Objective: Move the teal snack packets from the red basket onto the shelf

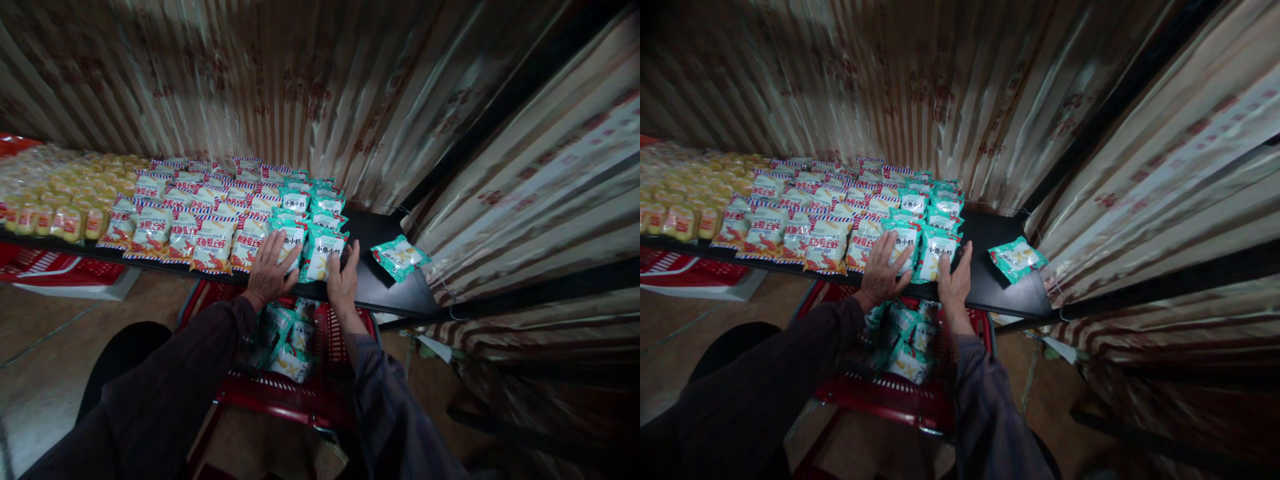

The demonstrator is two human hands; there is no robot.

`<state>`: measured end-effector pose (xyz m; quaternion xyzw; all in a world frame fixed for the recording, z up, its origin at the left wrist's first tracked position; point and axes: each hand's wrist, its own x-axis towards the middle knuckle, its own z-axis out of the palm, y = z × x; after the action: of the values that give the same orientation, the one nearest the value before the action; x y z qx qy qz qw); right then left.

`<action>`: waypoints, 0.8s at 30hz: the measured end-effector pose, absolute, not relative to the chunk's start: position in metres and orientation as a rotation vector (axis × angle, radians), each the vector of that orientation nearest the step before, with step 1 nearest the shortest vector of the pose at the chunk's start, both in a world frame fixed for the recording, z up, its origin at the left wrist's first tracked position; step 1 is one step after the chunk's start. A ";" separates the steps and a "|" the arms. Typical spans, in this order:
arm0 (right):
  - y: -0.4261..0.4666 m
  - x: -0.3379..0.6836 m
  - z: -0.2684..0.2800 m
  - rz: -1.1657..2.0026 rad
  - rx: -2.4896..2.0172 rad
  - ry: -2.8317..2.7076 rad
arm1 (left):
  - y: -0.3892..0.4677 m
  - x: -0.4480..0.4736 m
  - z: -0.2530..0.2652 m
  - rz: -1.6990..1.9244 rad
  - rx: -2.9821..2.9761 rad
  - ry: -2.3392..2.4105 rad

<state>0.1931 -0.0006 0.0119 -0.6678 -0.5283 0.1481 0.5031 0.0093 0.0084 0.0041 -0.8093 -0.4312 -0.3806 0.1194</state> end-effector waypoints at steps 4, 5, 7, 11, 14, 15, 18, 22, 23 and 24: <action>-0.010 0.197 0.007 0.356 -1.606 -1.262 | 0.007 0.010 0.004 -1.119 -2.361 -1.318; -0.013 0.198 0.005 0.359 -1.601 -1.261 | 0.007 0.010 0.003 -1.120 -2.360 -1.332; -0.021 0.199 0.003 0.378 -1.583 -1.259 | 0.007 0.010 0.003 -1.125 -2.354 -1.346; -0.042 0.198 0.001 0.459 -1.552 -1.246 | 0.008 0.009 0.002 -1.116 -2.350 -1.354; -0.055 0.196 0.002 0.512 -1.561 -1.269 | 0.006 0.008 0.003 -1.106 -2.359 -1.355; -0.059 0.196 0.003 0.527 -1.574 -1.279 | 0.004 0.008 0.004 -1.107 -2.357 -1.362; -0.064 0.198 0.005 0.570 -1.617 -1.294 | -0.004 0.006 0.004 -1.115 -2.337 -1.385; -0.067 0.199 0.008 0.558 -1.660 -1.317 | -0.024 0.001 0.002 -1.119 -2.346 -1.367; -0.069 0.198 0.008 0.539 -1.673 -1.319 | -0.030 0.000 0.000 -1.122 -2.351 -1.365; -0.072 0.196 0.009 0.515 -1.684 -1.315 | -0.038 -0.001 -0.002 -1.126 -2.359 -1.360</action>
<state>0.1965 -0.0717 0.0088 -0.6825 -0.5328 0.2087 0.4547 -0.0014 -0.0378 -0.0021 -0.7969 -0.4593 -0.3803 0.0971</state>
